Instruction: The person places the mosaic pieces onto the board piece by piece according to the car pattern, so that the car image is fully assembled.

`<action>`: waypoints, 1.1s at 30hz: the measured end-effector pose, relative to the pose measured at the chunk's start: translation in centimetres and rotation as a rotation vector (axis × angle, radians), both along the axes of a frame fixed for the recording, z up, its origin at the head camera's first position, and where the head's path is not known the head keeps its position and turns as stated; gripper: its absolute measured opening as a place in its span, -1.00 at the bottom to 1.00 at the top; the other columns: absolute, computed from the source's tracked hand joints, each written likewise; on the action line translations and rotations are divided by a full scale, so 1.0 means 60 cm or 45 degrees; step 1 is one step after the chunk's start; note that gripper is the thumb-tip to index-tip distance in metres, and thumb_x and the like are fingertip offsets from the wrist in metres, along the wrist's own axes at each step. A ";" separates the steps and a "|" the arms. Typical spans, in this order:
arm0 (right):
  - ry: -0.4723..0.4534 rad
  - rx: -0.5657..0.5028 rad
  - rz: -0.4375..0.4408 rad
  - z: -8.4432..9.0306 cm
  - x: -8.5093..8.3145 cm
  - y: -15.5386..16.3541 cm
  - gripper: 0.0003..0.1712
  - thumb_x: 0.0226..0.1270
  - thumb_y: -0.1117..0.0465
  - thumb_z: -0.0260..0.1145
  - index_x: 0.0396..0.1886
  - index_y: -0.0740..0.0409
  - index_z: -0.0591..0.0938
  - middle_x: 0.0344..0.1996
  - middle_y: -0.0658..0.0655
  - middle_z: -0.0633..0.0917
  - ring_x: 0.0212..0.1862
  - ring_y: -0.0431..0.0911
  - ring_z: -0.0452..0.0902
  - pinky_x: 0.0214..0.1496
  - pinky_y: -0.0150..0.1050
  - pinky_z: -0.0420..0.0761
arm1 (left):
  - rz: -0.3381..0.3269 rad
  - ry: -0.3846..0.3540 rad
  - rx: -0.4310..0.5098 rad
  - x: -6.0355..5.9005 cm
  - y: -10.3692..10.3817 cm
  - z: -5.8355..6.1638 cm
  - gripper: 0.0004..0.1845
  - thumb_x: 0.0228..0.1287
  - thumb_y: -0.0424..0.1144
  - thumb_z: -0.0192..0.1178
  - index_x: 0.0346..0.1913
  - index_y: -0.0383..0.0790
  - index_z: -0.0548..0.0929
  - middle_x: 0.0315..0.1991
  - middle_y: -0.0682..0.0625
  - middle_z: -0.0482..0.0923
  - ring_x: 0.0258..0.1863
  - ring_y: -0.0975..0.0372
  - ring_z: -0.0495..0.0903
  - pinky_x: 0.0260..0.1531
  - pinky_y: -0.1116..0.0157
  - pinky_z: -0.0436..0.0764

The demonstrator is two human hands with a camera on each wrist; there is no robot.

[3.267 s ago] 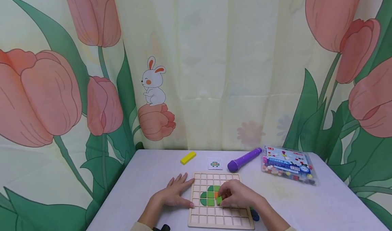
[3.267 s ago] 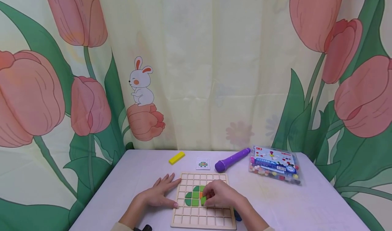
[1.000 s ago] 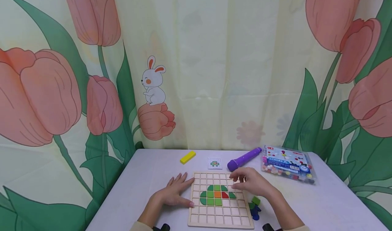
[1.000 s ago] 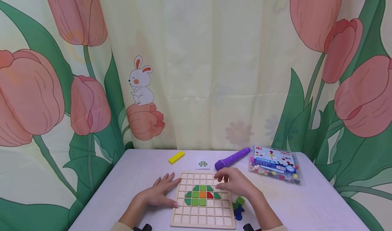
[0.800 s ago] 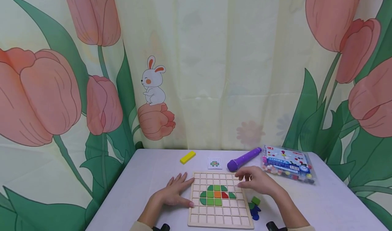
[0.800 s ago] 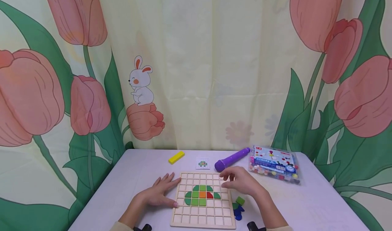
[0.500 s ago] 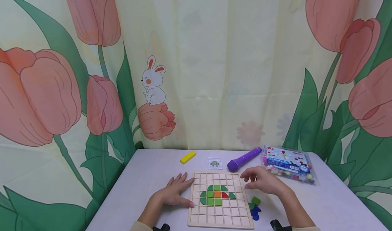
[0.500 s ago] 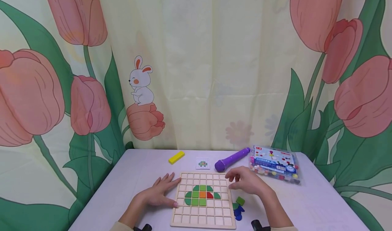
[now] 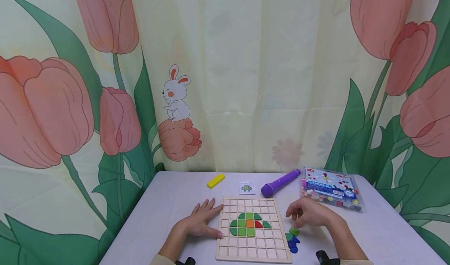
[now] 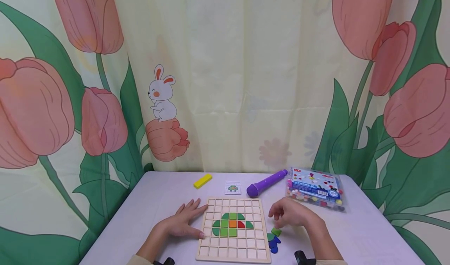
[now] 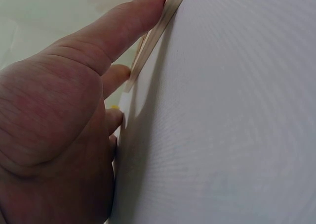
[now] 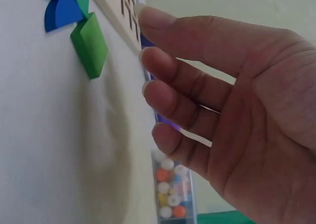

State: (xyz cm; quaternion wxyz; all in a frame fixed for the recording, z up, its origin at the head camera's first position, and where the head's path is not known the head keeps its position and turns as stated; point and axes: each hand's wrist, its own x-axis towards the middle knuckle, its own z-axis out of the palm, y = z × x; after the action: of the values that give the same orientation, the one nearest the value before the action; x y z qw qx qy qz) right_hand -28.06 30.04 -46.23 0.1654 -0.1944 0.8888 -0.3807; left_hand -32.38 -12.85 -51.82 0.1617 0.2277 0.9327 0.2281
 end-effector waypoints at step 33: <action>-0.056 -0.039 0.033 -0.047 -0.019 0.013 -0.74 0.08 0.42 0.56 -0.23 0.17 0.74 -0.33 0.10 0.69 -0.27 -0.08 0.49 -0.28 -0.33 0.50 | -0.004 0.005 0.000 0.004 0.000 0.004 0.11 0.01 0.45 0.43 0.63 0.21 0.24 0.71 -0.15 -0.06 0.71 -0.11 -0.22 0.60 -0.30 -0.24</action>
State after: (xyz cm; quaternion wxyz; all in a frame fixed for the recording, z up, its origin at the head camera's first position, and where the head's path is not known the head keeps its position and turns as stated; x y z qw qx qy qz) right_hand -29.19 30.82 -49.04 0.1868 -0.1998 0.8763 -0.3965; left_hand -32.16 -12.82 -51.55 0.1603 0.2295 0.9326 0.2277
